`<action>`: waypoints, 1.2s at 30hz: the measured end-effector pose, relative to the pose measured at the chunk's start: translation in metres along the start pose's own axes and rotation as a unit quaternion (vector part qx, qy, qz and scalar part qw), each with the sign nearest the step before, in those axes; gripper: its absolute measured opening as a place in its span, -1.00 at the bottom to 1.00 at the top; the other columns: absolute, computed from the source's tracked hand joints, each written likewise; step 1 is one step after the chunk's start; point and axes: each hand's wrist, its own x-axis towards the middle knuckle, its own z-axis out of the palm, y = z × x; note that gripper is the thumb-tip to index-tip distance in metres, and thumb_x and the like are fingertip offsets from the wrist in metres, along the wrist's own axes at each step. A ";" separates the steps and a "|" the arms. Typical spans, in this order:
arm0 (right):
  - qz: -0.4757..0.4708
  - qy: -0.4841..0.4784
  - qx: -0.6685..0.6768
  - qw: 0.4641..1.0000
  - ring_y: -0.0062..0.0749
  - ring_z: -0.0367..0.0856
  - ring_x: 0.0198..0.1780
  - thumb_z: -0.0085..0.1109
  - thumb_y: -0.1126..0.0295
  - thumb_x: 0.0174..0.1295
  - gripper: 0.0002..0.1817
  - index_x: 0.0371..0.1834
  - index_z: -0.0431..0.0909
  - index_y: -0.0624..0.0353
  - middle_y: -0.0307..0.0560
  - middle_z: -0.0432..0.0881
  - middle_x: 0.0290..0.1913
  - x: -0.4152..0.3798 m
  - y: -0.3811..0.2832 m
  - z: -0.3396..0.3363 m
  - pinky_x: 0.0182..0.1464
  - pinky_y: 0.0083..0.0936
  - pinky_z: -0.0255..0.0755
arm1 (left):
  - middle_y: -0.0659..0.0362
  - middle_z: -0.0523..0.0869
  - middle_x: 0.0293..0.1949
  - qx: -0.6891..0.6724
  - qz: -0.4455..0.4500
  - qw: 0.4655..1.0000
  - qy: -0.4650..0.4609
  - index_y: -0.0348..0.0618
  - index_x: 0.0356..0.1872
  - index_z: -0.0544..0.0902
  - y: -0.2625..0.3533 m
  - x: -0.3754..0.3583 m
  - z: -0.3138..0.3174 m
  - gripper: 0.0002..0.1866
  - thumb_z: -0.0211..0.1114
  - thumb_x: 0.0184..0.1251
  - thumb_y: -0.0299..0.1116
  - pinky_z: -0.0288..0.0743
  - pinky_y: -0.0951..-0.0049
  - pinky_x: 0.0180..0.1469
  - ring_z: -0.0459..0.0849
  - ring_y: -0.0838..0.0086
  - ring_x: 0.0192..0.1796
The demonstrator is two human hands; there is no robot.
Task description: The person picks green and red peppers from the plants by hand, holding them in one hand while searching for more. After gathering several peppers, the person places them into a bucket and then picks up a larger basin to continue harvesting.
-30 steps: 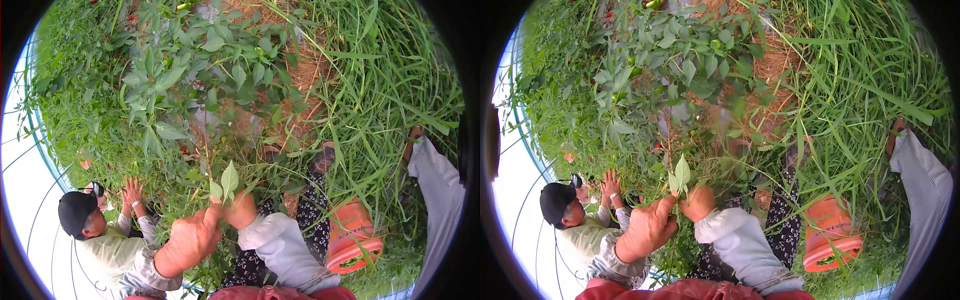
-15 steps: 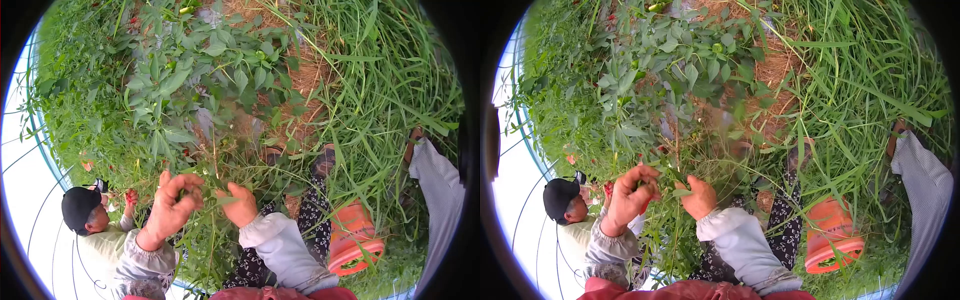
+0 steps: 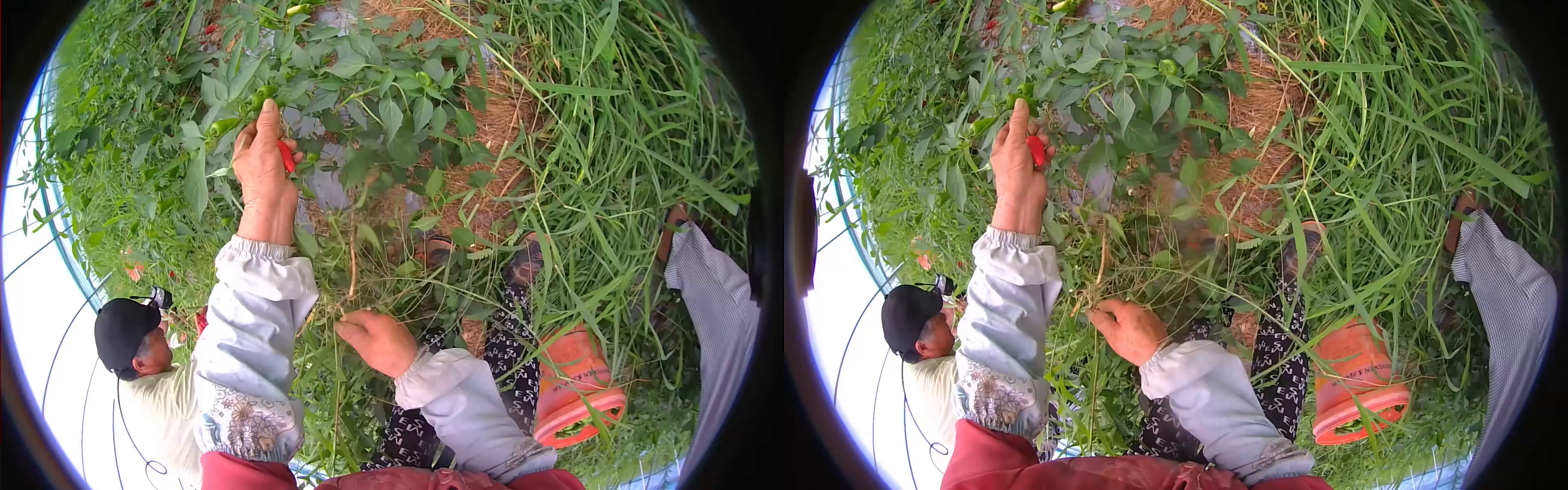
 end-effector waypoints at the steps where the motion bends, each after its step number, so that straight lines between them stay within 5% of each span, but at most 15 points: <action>1: 0.005 -0.037 -0.012 0.999 0.06 0.60 -0.27 0.05 0.01 0.22 -0.61 -0.15 0.59 0.08 0.09 0.64 -0.34 0.000 0.001 0.000 -0.20 -0.24 0.46 | 0.27 0.50 -0.41 0.000 0.000 1.000 -0.001 -0.13 -0.14 0.48 0.002 0.002 0.000 -0.53 0.39 0.11 -0.01 0.44 0.53 -0.48 0.50 0.60 -0.45; 7: 0.015 -0.066 -0.021 0.997 -0.13 0.63 -0.23 0.16 0.13 0.18 -0.66 -0.15 0.60 0.17 0.04 0.66 -0.27 0.001 -0.010 -0.005 -0.15 -0.37 0.47 | 0.22 0.51 -0.32 -0.023 -0.079 0.996 0.039 -0.16 -0.20 0.50 0.022 0.008 0.003 -0.42 0.32 0.08 0.19 0.44 0.46 -0.47 0.49 0.53 -0.45; 11: 0.007 -0.059 0.000 0.998 0.02 0.60 -0.25 0.14 0.05 0.16 -0.65 -0.19 0.60 0.08 0.06 0.65 -0.31 0.004 -0.009 -0.003 -0.17 -0.25 0.45 | 0.20 0.52 -0.29 -0.067 -0.042 0.997 0.011 -0.14 -0.19 0.49 0.014 0.013 -0.007 -0.59 0.26 0.20 0.00 0.43 0.46 -0.39 0.51 0.47 -0.38; 14: -0.023 -0.052 0.034 0.998 -0.17 0.62 -0.36 0.15 0.13 0.20 -0.69 -0.16 0.59 0.11 -0.09 0.66 -0.38 0.003 -0.010 -0.006 -0.24 -0.35 0.46 | 0.21 0.54 -0.34 -0.091 -0.075 0.993 -0.032 -0.13 -0.19 0.51 0.015 0.000 -0.022 -0.71 0.21 0.26 -0.13 0.42 0.48 -0.37 0.50 0.48 -0.38; 16: -0.015 -0.105 0.221 0.970 -0.49 0.55 -0.42 0.14 0.24 0.26 -0.76 -0.13 0.58 0.14 -0.26 0.59 -0.44 0.006 -0.020 -0.014 -0.30 -0.52 0.43 | 0.22 0.55 -0.40 -0.087 -0.086 0.987 -0.107 -0.18 -0.21 0.53 0.021 -0.015 -0.030 -0.73 0.15 0.30 -0.16 0.39 0.51 -0.41 0.48 0.50 -0.43; 17: -0.014 -0.105 0.222 0.969 -0.49 0.55 -0.42 0.14 0.24 0.26 -0.76 -0.13 0.58 0.14 -0.26 0.59 -0.44 0.006 -0.024 -0.017 -0.30 -0.52 0.43 | 0.22 0.55 -0.40 -0.086 -0.086 0.987 -0.106 -0.18 -0.21 0.53 0.022 -0.020 -0.037 -0.73 0.15 0.30 -0.16 0.39 0.51 -0.41 0.48 0.50 -0.43; 19: 0.069 -0.151 0.319 0.933 -0.69 0.45 -0.40 0.12 0.32 0.29 -0.78 -0.07 0.55 0.16 -0.34 0.51 -0.43 0.008 -0.029 -0.025 -0.31 -0.64 0.39 | 0.22 0.53 -0.43 -0.089 -0.143 0.965 -0.200 -0.21 -0.21 0.51 0.027 -0.026 -0.054 -0.69 0.12 0.32 -0.13 0.34 0.53 -0.44 0.46 0.51 -0.46; 23: 0.047 -0.167 0.379 0.909 -0.57 0.52 -0.26 0.03 0.29 0.33 -0.66 0.08 0.46 0.23 -0.23 0.54 -0.30 0.008 -0.035 -0.037 -0.21 -0.61 0.43 | 0.22 0.46 -0.50 -0.077 -0.168 0.951 -0.248 -0.20 -0.19 0.48 0.040 -0.060 -0.065 -0.69 0.06 0.33 -0.14 0.33 0.52 -0.46 0.44 0.48 -0.47; 27: 0.010 -0.096 0.574 0.813 -0.42 0.53 -0.06 -0.04 0.31 0.35 -0.60 0.19 0.36 0.27 -0.10 0.53 -0.07 0.010 -0.042 -0.034 -0.02 -0.49 0.42 | 0.15 0.56 -0.47 0.011 -0.163 0.956 -0.243 -0.26 -0.21 0.53 0.038 -0.119 -0.066 -0.78 0.03 0.30 -0.32 0.42 0.50 -0.41 0.50 0.49 -0.47; 30: -0.037 -0.103 0.647 0.755 -0.37 0.33 0.25 -0.14 0.29 0.39 -0.49 0.37 0.13 0.23 -0.05 0.34 0.25 0.012 -0.038 -0.033 0.29 -0.38 0.19 | 0.12 0.56 -0.21 0.119 -0.018 0.944 -0.306 -0.27 -0.31 0.51 0.020 -0.155 -0.059 -0.94 0.08 0.23 -0.54 0.44 0.50 -0.28 0.51 0.58 -0.36; 31: -0.034 -0.106 0.644 0.757 -0.37 0.33 0.25 -0.14 0.29 0.39 -0.49 0.37 0.13 0.23 -0.05 0.34 0.25 0.012 -0.040 -0.034 0.29 -0.38 0.19 | 0.06 0.53 -0.07 0.166 0.118 0.927 -0.314 -0.27 -0.24 0.52 0.001 -0.160 -0.059 -0.88 0.09 0.22 -0.56 0.45 0.43 -0.13 0.55 0.48 -0.20; 33: -0.037 -0.065 0.659 0.749 -0.42 0.25 0.29 -0.14 0.28 0.40 -0.42 0.42 -0.01 0.22 -0.09 0.28 0.29 0.010 -0.045 -0.034 0.32 -0.45 0.13 | 0.05 0.49 0.04 0.240 0.125 0.924 -0.270 -0.29 -0.21 0.53 -0.004 -0.177 -0.044 -0.83 0.01 0.25 -0.52 0.38 0.48 -0.04 0.50 0.50 -0.13; 36: -0.049 -0.040 0.605 0.794 -0.46 0.20 0.31 -0.17 0.26 0.42 -0.38 0.45 -0.12 0.20 -0.12 0.21 0.33 0.010 -0.050 -0.038 0.33 -0.49 0.10 | -0.08 0.45 0.12 0.316 0.209 0.886 -0.267 -0.28 -0.11 0.54 -0.020 -0.178 -0.041 -0.78 0.01 0.31 -0.46 0.33 0.31 0.14 0.46 0.19 0.15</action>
